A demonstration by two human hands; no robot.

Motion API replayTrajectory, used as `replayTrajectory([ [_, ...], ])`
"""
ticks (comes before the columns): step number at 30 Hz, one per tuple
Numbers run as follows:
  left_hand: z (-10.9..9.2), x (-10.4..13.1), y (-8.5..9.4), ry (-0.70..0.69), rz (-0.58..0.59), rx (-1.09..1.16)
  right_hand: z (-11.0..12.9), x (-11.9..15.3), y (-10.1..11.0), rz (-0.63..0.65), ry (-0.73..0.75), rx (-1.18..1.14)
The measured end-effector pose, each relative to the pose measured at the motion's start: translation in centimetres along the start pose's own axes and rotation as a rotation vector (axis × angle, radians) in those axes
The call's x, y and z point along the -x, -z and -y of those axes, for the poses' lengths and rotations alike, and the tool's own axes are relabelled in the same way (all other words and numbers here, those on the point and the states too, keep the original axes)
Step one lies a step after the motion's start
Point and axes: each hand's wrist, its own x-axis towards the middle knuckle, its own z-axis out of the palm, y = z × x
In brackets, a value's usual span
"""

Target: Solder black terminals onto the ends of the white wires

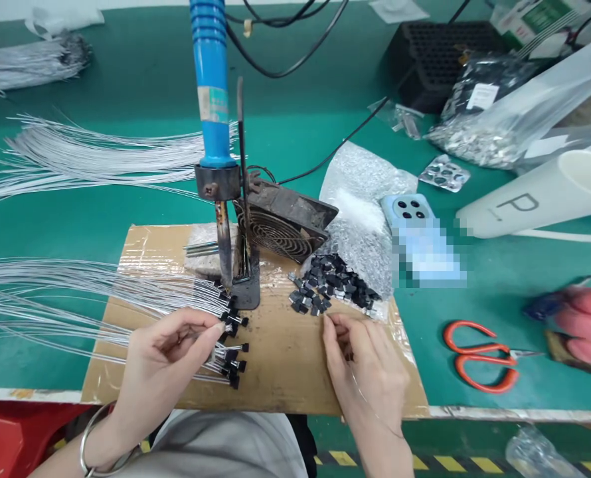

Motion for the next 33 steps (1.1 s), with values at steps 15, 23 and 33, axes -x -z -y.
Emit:
replayTrajectory([
  [15,-0.8,0.1,0.3,0.051,0.028,-0.004,9.8,-1.5,1.5,0.142,-0.678,-1.125],
  [23,-1.0,0.2,0.5,0.007,0.095,0.122,10.9,-1.8,1.0,0.288,-0.646,-1.212],
  [33,-1.4,-0.2,0.4,-0.017,0.103,0.067,11.0,-1.8,1.0,0.311,-0.697,-1.237],
])
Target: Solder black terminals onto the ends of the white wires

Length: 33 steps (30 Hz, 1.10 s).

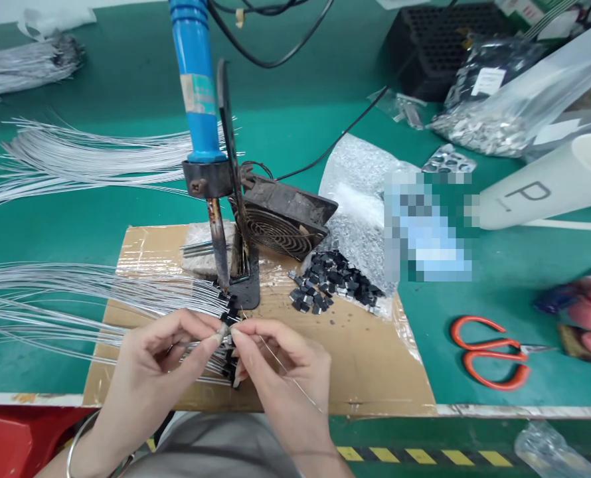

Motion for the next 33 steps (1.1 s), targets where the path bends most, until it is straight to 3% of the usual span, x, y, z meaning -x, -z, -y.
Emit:
replayTrajectory([
  [6,-0.3,-0.2,0.0,0.023,0.023,0.005,0.3,0.6,-0.6,-0.087,-0.084,-0.015],
  [11,0.2,-0.1,-0.2,0.022,-0.002,0.021,0.2,0.9,-0.3,-0.050,0.149,0.165],
  [21,-0.2,-0.9,-0.1,0.050,-0.026,-0.023,0.8,1.4,0.6,-0.064,0.221,0.458],
  [26,-0.3,-1.3,-0.1,0.051,-0.037,-0.030,1.2,0.8,0.3,-0.037,0.343,0.368],
  [33,-0.6,-1.8,-0.1,0.041,-0.056,-0.011,1.7,0.7,-0.4,-0.055,0.140,0.191],
])
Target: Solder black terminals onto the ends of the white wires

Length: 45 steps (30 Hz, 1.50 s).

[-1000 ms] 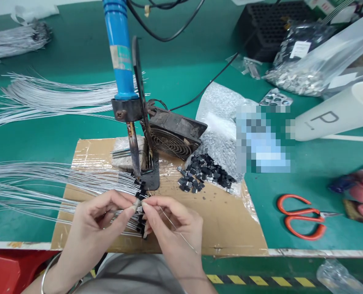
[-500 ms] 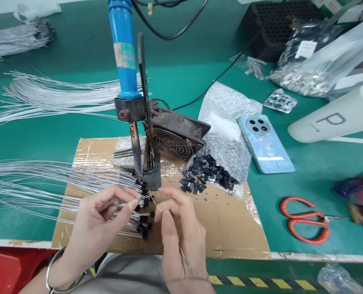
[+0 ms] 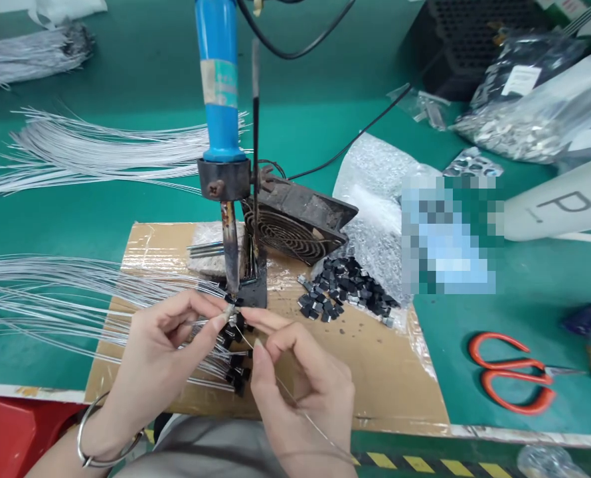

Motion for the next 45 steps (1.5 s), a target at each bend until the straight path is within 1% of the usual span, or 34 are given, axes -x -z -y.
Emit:
replayTrajectory([
  [3,-0.1,-0.5,0.0,0.029,-0.009,-0.008,-0.2,-0.4,0.2,0.016,-0.041,-0.050],
  [6,-0.2,-1.1,-0.1,0.064,-0.023,-0.038,-0.4,-1.0,0.3,0.038,-0.046,-0.083],
  [12,-0.3,-1.7,0.1,0.059,-0.021,-0.043,-0.3,-1.9,0.0,0.037,-0.055,-0.141],
  [18,-0.3,-1.7,0.1,0.054,-0.028,-0.065,-0.4,-2.2,-0.1,0.033,-0.054,-0.162],
  [26,-0.8,-1.6,0.0,0.027,-0.034,-0.014,-0.3,-2.2,-0.2,0.006,-0.042,-0.171],
  [32,-0.6,-1.6,0.1,0.045,-0.035,-0.034,-0.3,-2.2,-0.2,0.011,-0.027,-0.181],
  [45,-0.6,-1.5,0.1,0.019,-0.038,-0.037,-0.3,-2.2,-0.2,0.003,-0.025,-0.176],
])
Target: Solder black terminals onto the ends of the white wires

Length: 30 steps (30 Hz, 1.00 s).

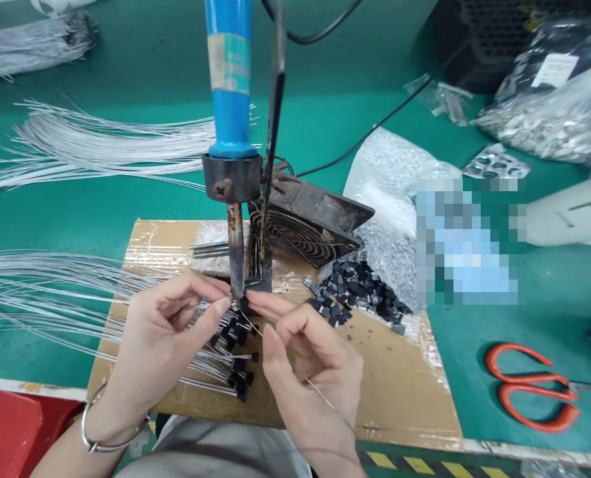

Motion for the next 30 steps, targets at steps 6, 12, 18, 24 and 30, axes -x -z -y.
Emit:
replayTrajectory([
  [6,0.11,-0.05,0.00,-0.002,0.002,0.002,0.08,0.01,-0.04,0.015,0.006,0.003],
  [12,0.19,-0.14,0.03,-0.004,-0.002,-0.021,-0.02,0.10,-0.19,-0.011,-0.002,0.022],
  [18,0.05,-0.12,-0.16,0.025,-0.011,-0.007,0.03,0.18,-0.25,-0.023,0.010,0.046],
  [24,-0.15,-0.01,-0.06,0.011,-0.009,-0.009,0.25,0.30,-0.53,-0.042,0.024,0.048],
  [30,0.06,0.10,-0.02,0.002,-0.014,-0.002,0.27,0.31,-0.60,-0.025,0.021,0.023],
])
